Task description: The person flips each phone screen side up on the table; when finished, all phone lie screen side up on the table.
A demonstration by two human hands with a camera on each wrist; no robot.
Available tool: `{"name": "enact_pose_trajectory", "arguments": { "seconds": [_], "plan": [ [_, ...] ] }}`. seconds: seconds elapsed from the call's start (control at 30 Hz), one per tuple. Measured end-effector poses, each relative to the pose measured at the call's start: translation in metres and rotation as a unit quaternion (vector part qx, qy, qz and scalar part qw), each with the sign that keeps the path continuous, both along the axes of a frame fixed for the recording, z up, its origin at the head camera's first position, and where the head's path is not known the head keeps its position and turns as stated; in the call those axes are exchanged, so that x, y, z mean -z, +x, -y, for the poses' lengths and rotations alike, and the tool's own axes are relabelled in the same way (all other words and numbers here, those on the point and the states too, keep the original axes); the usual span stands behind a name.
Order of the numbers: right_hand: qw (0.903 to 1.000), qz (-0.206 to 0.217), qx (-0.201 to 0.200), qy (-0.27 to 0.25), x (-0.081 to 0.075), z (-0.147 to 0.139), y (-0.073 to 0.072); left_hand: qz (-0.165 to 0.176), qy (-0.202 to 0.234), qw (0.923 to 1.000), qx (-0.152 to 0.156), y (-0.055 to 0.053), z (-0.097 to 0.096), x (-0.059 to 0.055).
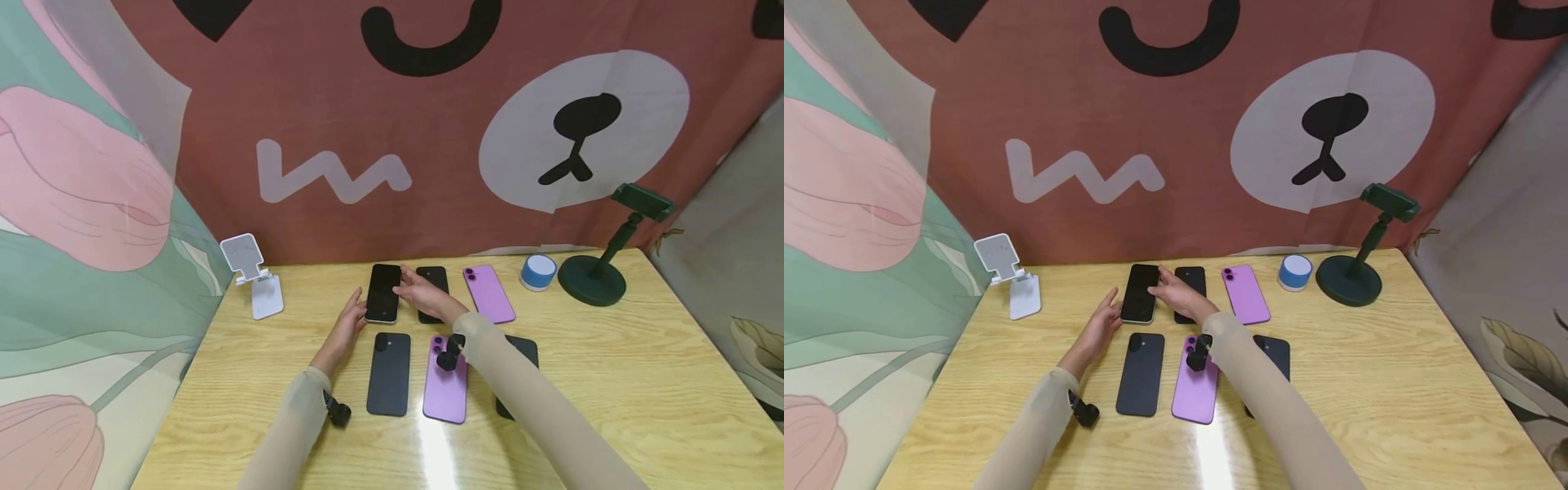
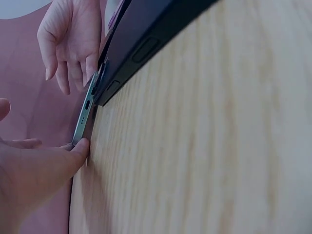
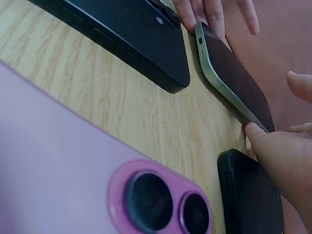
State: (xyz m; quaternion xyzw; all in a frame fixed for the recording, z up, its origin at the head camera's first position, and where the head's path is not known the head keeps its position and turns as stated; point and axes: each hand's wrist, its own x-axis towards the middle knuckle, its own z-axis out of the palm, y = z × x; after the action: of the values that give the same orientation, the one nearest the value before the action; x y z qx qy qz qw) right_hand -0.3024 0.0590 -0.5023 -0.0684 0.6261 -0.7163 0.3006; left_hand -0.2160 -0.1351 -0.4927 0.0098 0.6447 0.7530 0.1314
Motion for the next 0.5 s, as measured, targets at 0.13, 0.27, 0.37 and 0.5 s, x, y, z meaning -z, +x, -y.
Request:
{"name": "enact_pose_trajectory", "arguments": {
  "seconds": [0.13, 0.27, 0.37, 0.5],
  "plan": [
    [0.9998, 0.000, -0.001, 0.019, -0.001, 0.002, 0.002, 0.002, -0.004, 0.9998, 0.020, 0.007, -0.001, -0.015],
    [0.9993, -0.006, -0.006, 0.037, -0.005, 0.004, 0.007, 0.011, 0.005, 0.9997, 0.021, 0.002, 0.001, -0.007],
    [0.9990, -0.011, -0.013, 0.041, -0.007, 0.005, 0.010, 0.010, 0.003, 0.9998, 0.014, -0.003, 0.002, 0.003],
    [0.9992, -0.010, -0.010, 0.037, -0.008, 0.006, 0.013, 0.004, -0.015, 0.9999, 0.008, -0.005, 0.000, 0.009]
  ]
}}
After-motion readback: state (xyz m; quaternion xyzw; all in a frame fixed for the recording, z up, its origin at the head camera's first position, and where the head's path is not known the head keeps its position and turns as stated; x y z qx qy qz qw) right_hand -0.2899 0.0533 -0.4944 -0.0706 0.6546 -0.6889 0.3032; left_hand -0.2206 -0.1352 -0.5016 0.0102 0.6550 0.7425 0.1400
